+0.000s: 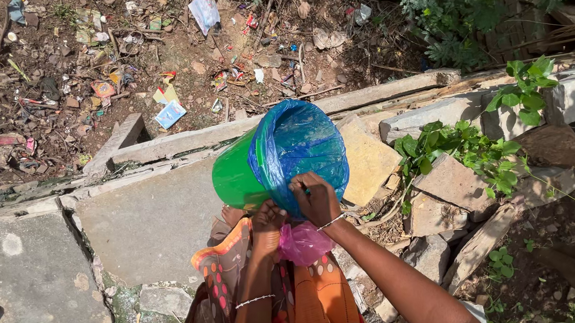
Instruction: The person prepares a small green bucket by clearing out some debris and then fitting a pink plastic liner inside it.
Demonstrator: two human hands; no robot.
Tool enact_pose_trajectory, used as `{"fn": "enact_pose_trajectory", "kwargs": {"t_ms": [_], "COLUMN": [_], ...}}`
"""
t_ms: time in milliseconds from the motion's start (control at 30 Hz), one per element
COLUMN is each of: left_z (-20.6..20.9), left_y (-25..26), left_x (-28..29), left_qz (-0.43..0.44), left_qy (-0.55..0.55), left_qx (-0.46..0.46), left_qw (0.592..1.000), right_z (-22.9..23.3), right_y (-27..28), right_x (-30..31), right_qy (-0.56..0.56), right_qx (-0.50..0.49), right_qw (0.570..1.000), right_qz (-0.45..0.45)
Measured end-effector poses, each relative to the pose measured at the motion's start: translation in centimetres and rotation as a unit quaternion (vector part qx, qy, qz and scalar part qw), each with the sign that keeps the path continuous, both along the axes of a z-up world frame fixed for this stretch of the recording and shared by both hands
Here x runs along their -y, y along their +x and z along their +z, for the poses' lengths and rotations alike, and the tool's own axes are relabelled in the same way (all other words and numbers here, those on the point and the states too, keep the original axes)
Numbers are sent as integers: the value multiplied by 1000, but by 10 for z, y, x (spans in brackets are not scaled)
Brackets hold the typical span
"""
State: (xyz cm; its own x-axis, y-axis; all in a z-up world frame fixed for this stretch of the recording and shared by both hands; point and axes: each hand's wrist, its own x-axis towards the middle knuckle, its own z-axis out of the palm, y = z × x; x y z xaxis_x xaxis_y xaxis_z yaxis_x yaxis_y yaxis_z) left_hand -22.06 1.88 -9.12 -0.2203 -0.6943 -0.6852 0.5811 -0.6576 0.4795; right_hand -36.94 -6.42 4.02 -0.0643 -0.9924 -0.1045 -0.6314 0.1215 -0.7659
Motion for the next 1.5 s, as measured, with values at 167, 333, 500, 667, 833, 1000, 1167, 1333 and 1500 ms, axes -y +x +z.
{"fn": "enact_pose_trajectory", "kwargs": {"t_ms": [167,333,500,667,833,1000,1167,1333,1500], "left_z": [33,43,40,38,55,72,56,36,47], "left_y": [-8,4,2,-3,9,19,36,30,25], "left_x": [13,19,2,-4,25,58,62,54,47], "left_qz": [-29,-30,-17,47,46,61,143,192,190], "left_qy": [-20,47,26,62,1,71,47,42,45], "left_qx": [23,13,31,133,182,203,44,-21,-33], "left_qw": [999,998,999,988,982,975,988,980,980], "right_z": [11,-9,-18,-14,-7,-27,-49,-74,-102], "right_y": [24,25,24,23,15,-34,-85,-104,-97], "right_x": [16,6,-16,-29,-29,-12,-5,-34,-76], "right_qy": [60,-1,57,29,35,13,87,99,427], "right_qx": [-52,-7,16,14,26,-15,132,18,325], "right_qw": [997,999,997,995,987,910,943,949,717], "right_qz": [-12,-37,-46,-99,-158,-414,-292,-300,-445]}}
